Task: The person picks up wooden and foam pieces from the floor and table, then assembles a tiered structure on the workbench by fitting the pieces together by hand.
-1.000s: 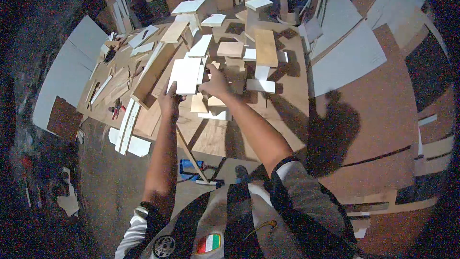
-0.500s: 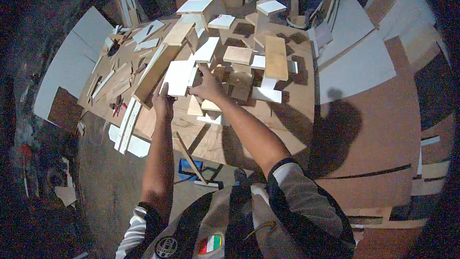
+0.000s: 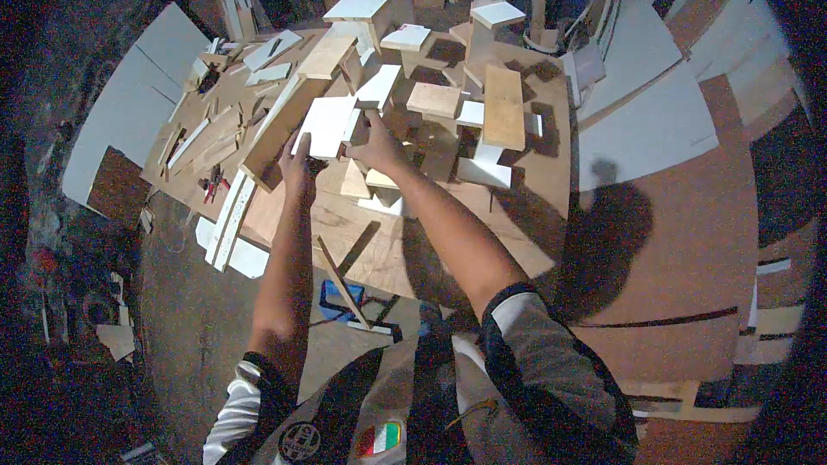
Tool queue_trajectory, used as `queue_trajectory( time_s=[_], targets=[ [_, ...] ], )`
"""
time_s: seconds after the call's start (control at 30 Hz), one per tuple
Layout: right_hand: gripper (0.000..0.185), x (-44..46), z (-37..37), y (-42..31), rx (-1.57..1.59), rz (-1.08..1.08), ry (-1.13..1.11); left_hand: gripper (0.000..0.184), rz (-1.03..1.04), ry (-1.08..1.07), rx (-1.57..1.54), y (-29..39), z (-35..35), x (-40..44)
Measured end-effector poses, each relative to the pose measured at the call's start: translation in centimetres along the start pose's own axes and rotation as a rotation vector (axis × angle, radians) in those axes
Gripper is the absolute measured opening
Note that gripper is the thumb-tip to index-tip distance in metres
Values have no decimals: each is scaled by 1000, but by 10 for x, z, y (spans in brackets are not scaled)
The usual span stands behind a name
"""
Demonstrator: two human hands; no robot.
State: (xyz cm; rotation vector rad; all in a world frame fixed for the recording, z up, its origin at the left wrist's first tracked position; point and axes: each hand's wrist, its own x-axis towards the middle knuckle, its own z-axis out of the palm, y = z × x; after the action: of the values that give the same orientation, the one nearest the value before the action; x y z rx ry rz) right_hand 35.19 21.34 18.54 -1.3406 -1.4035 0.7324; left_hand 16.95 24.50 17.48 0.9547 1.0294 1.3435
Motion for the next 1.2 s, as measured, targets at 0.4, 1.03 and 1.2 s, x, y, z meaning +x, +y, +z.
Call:
queue_trajectory(
  time_s=[0.4, 1.03, 1.2],
  targets=[
    [101, -2, 1, 20, -120, 39, -52, 61, -9, 55, -99, -7, 0, -8],
    [82, -84, -14, -15, -79, 139, 112, 50, -214, -16, -115, -45, -10, -85],
    [68, -157, -14, -35, -48, 77, 243, 39, -258, -222, -39, -41, 8, -136]
  ],
)
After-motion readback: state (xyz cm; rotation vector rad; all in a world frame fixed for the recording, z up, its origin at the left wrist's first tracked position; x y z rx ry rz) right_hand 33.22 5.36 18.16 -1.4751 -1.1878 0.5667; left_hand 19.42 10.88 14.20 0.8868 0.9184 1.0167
